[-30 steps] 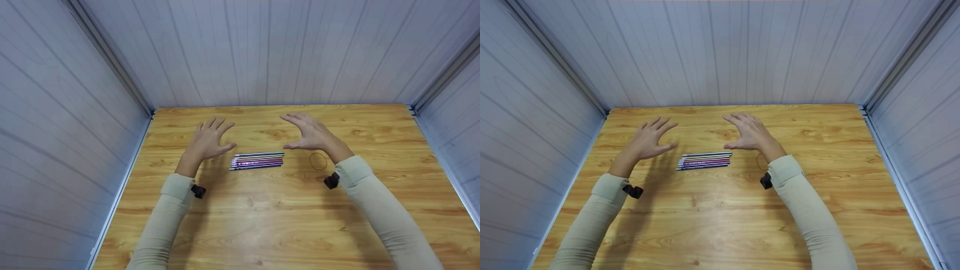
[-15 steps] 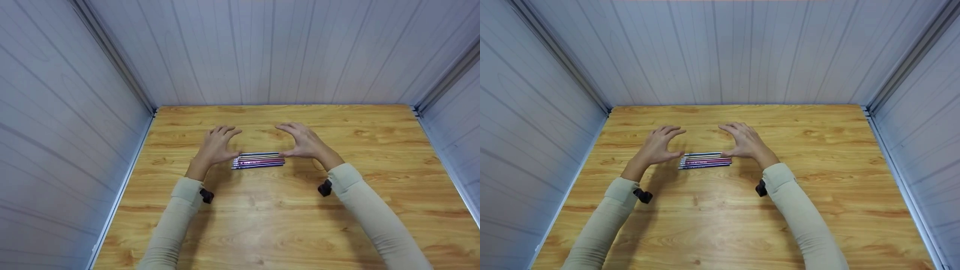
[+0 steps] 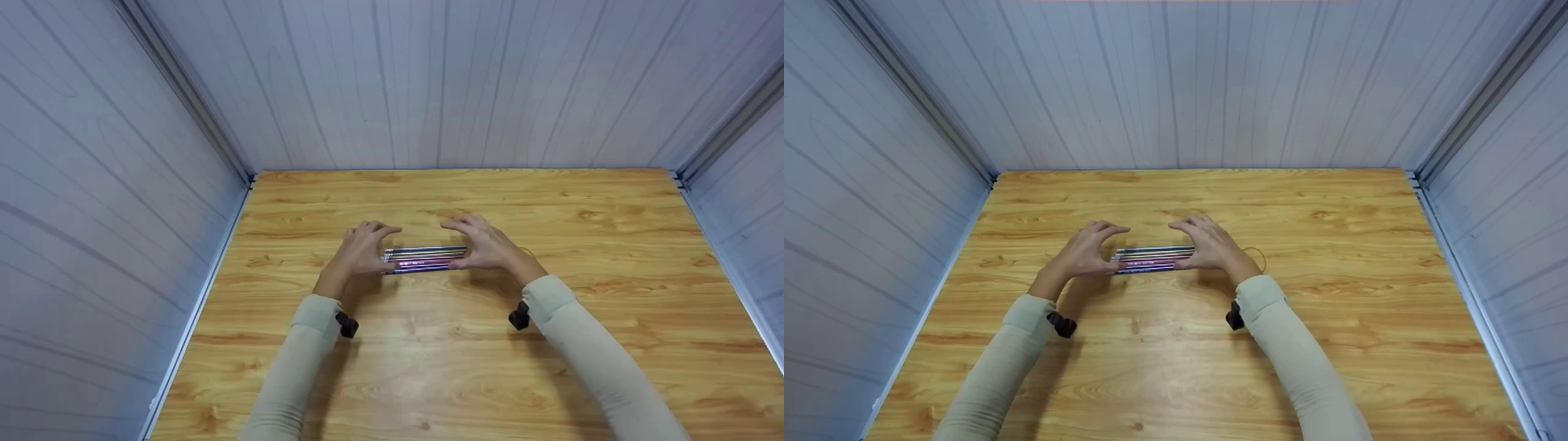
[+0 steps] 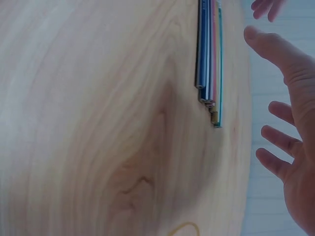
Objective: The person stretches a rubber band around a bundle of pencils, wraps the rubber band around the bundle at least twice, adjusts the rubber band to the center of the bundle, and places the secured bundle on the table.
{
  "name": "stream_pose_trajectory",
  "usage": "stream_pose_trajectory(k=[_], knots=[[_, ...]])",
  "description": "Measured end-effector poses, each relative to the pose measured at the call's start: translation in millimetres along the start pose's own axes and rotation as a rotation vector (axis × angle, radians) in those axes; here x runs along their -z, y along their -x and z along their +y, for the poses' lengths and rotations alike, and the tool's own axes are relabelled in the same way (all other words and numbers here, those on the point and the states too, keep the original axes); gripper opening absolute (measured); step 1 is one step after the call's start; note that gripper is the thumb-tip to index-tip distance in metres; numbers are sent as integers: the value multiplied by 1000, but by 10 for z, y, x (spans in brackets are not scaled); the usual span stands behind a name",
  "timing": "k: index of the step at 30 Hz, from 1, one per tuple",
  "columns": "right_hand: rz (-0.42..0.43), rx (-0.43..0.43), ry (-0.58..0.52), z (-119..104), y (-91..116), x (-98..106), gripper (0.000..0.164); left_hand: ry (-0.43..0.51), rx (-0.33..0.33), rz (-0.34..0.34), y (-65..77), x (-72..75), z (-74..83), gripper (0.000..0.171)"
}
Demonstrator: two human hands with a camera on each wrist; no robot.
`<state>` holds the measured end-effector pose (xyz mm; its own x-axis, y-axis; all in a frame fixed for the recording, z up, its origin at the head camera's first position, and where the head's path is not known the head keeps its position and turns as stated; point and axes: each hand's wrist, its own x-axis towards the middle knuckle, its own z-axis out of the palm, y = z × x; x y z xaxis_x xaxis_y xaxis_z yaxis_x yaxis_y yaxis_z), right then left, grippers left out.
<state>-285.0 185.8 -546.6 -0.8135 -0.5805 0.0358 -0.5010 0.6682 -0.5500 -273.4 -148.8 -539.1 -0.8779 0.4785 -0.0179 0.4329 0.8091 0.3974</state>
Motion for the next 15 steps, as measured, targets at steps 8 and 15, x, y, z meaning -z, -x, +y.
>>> stream_pose_trajectory(k=[8, 15], knots=[[-39, -58, -23, 46, 1, -160, 91, 41, 31, -41, 12, -146, -48, 86], [-62, -51, -29, 71, -2, -267, 85, 49, 73, -70, 23, -244, -69, 84]])
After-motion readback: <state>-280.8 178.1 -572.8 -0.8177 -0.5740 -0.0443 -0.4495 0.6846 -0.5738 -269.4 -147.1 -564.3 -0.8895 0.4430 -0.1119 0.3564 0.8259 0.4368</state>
